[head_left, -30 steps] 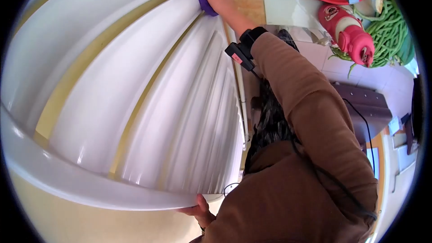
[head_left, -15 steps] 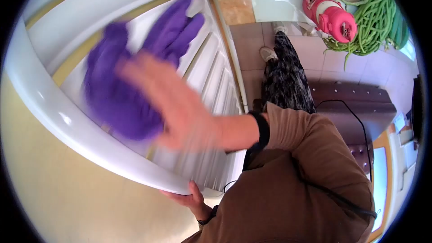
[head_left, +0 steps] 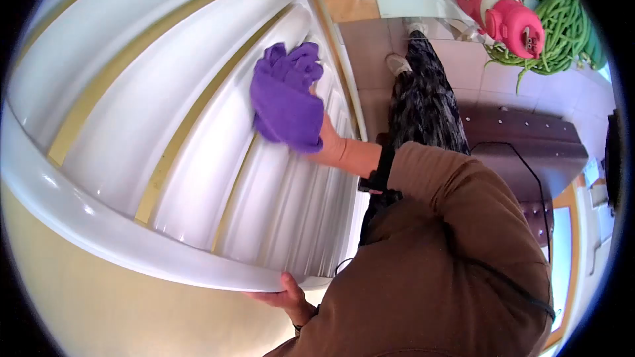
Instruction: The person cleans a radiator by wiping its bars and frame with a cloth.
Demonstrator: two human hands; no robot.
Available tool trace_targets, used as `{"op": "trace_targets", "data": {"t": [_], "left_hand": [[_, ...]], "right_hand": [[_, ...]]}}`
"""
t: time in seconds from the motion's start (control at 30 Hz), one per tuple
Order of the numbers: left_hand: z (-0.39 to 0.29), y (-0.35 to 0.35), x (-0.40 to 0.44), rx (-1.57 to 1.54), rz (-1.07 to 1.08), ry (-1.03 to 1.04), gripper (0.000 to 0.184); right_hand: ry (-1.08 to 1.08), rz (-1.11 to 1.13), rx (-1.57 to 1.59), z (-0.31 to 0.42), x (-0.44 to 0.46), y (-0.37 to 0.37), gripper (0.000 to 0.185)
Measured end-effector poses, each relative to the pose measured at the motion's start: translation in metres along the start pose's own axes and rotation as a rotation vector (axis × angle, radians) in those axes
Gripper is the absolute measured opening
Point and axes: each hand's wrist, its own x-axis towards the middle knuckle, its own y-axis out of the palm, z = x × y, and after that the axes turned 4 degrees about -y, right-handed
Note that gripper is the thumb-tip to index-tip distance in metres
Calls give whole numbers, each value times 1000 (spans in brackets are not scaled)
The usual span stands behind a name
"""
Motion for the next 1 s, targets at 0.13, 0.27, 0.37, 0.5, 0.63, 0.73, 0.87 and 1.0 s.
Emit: {"op": "trace_targets", "data": {"t": [0.13,0.27,0.37,0.5,0.63,0.73,0.87,1.0], "left_hand": [[2,-4,-4,39,9,-1,85],[1,-2,-3,83,-6,25,84],[-9,5,1,43,-42,17,82],[-6,3,0,56,-46,-3,80],[-19,7,10,-27,-9,32,77],[-26,10,12,-20,-4,7,79],[-17,5,13,-228,-8,-157,82],[-7,9,15,-305,65,-100,81]], "right_hand": [[-132,-117,-298,-25,16,-19,65],[-133,-399,-426,-58,44,-37,51],[-209,-451,-486,-71,62,-47,51],[53,-418,-312,-78,72,-53,59],[-21,-306,-387,-11,13,-13,66],[-300,-63,-308,74,-51,30,67],[-499,315,-36,138,-104,53,54],[-513,397,-125,105,-105,33,50]]}}
